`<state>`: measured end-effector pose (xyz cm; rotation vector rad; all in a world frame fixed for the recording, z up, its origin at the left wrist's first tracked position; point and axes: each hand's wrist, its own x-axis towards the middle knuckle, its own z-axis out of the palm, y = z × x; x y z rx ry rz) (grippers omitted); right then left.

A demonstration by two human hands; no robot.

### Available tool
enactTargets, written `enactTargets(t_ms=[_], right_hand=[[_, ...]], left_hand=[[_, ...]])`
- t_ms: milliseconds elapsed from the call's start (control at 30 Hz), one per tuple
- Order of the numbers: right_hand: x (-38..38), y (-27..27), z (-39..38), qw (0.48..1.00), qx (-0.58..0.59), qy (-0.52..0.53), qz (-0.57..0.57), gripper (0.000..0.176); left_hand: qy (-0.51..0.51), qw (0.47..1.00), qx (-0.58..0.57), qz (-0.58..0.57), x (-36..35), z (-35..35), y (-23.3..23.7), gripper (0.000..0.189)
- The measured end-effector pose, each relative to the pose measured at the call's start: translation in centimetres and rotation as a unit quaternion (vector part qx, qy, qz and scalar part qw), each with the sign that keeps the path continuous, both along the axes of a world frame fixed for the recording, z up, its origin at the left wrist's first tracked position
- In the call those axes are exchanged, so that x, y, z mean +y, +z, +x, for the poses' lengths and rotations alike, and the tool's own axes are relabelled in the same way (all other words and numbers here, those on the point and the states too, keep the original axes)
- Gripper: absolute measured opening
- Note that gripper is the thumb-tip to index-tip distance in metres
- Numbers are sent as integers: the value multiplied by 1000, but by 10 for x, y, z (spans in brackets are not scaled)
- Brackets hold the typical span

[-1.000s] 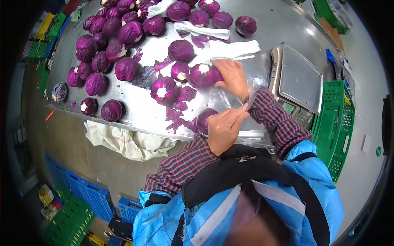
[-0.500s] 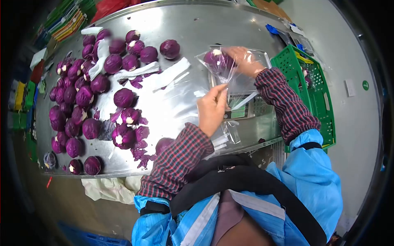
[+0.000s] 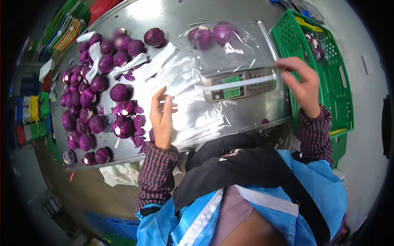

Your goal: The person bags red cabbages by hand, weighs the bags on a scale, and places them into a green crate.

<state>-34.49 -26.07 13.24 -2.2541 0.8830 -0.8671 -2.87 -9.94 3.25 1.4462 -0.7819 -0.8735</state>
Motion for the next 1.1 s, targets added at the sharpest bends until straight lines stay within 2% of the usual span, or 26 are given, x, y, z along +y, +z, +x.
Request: enactTargets(t_ms=[33,67,133,200,300,633,733,833,900,967,1000,1033,1067,1100], right_hand=[[4,-4,-13,994,-51,-81,44,25],[8,-9,-23,994,-46,-91,44,25],[12,-20,-38,953,-174,-202,142,24],[17,-27,-48,948,-179,-216,151,24],[35,-28,-47,940,-189,-239,156,23],[54,-25,-45,940,-186,-247,144,23],[49,-20,-43,941,-189,-242,142,23],[37,-9,-34,947,-184,-228,130,21],[23,0,-9,971,-159,-165,73,19],[16,9,36,988,-105,-70,83,16],[18,17,64,996,-58,-21,57,13],[9,10,86,998,-19,53,-15,12],[-2,-6,104,995,-4,94,-27,14],[-5,-14,117,993,21,109,-26,16]], left_hand=[[-25,998,-53,26,8,7,-11,40],[-45,992,-103,51,17,11,-21,35],[-59,995,-65,40,21,12,-26,32],[-67,997,-5,31,23,12,-28,24],[-86,995,36,36,23,11,-29,24],[-109,990,74,42,32,20,-24,23],[-105,985,124,50,27,23,-25,23],[-99,982,142,76,8,24,-14,33],[-142,966,183,112,-18,25,1,44],[-203,933,244,167,-58,19,22,53],[-218,925,255,177,-76,14,24,51],[-234,916,266,187,-94,9,25,49],[-253,920,239,177,-111,9,12,39],[-273,919,229,171,-116,4,19,28]])
